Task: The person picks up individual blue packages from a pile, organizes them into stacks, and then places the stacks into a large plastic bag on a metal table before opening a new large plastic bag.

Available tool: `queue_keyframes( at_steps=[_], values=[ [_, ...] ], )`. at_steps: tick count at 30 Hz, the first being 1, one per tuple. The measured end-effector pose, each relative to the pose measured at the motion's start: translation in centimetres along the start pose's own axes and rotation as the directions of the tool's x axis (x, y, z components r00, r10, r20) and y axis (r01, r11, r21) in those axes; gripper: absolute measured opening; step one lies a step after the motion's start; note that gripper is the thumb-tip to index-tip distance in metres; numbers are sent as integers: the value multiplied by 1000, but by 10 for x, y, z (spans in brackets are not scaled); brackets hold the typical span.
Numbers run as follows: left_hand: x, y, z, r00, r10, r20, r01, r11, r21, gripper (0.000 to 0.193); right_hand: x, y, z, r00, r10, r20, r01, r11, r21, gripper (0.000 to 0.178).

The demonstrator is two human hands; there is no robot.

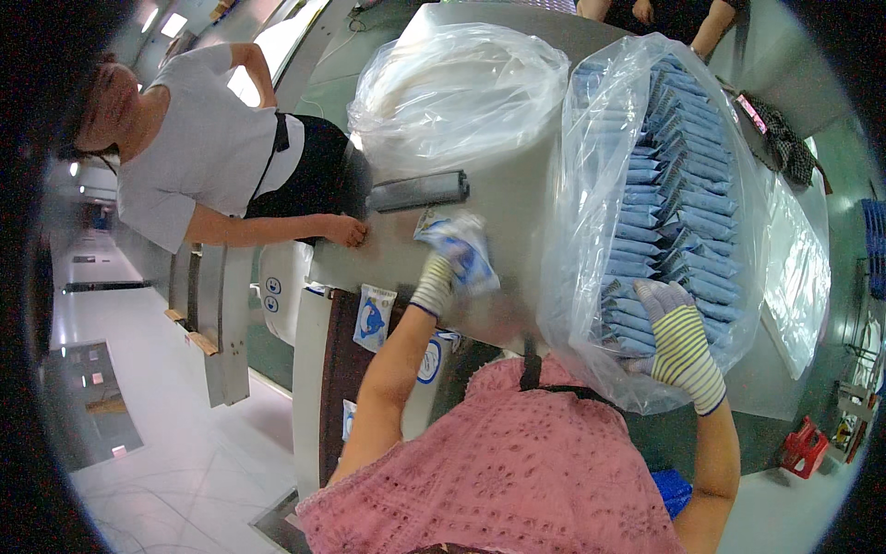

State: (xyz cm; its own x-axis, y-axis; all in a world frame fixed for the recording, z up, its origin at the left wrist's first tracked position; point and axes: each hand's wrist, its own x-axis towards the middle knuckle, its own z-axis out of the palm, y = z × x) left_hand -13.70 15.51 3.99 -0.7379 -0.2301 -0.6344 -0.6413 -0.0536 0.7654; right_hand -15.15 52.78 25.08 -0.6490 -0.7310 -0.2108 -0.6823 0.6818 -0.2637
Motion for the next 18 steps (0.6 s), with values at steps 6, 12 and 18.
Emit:
queue_keyframes(
  at_steps=[6, 12, 18],
  values=[
    [74, -40, -21, 793, -343, -503, -50, 787, -615, 67, -3, 2, 1, 1000, -29, -7, 29, 1000, 7, 101],
    [62, 1, 20, 931, 32, -364, 22, 989, 143, 62, -3, 0, -2, 1000, -7, -8, 7, 1000, -22, 97],
    [-33, 2, 101, 918, 392, 62, -153, 205, 967, 69, -5, 5, -6, 993, -100, -56, 100, 995, 2, 94]
  ],
)
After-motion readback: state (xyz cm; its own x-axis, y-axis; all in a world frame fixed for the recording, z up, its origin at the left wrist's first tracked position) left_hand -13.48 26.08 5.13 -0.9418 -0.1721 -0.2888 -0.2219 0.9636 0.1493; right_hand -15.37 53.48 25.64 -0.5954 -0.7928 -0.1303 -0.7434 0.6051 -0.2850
